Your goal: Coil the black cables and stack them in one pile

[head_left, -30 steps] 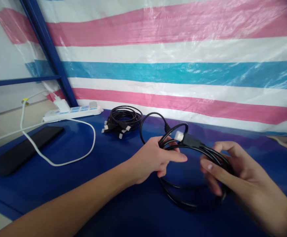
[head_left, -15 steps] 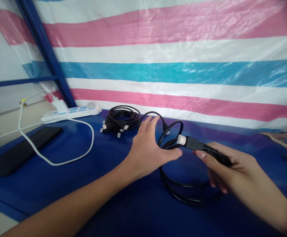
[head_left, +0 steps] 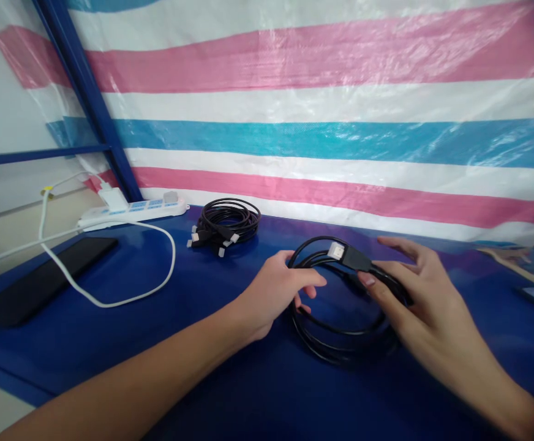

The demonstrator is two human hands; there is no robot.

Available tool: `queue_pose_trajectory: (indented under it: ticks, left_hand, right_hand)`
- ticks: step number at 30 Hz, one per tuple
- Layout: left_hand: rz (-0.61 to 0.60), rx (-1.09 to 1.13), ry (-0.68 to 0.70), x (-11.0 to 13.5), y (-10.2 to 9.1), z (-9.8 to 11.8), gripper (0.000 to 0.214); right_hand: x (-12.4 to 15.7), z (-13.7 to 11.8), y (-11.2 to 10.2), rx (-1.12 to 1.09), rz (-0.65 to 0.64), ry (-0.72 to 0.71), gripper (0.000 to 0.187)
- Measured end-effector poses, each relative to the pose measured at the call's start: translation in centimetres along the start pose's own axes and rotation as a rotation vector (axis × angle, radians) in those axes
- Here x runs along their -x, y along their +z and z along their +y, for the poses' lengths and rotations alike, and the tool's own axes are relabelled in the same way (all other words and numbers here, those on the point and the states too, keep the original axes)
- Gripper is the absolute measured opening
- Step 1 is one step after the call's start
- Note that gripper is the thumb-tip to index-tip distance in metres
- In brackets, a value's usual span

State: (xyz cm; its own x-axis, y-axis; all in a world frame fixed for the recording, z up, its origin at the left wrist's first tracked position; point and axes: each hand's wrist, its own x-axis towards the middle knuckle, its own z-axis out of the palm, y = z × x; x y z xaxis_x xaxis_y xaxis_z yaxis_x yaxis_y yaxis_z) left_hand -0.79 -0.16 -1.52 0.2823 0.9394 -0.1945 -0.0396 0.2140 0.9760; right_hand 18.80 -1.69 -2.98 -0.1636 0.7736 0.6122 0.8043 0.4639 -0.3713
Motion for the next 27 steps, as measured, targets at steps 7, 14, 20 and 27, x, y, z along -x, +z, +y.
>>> queue_pose_trajectory:
  ticks: [7, 14, 20, 27]
  left_hand:
    - [0.007, -0.368, 0.259, -0.1, -0.9, -0.6, 0.033]
    - [0.154, -0.857, 0.391, -0.9, -1.6, -1.5, 0.03]
    - [0.069, -0.993, 0.382, -1.2, -1.7, -1.1, 0.021]
    - [-0.051, -0.572, 0.328, -0.7, -1.1, -1.2, 0.024]
  right_hand:
    - [-0.1, 0.6, 1.5, -0.173, -0.272, 0.245, 0.027]
    - [-0.2, 0.5, 0.9, -0.159, -0.38, 0.292, 0.029]
    - [0.1, 0.5, 0.8, -0.239, -0.405, 0.289, 0.048]
    - [-0.4, -0.1, 0.1, -0.505, -0.489, 0.401, 0.038]
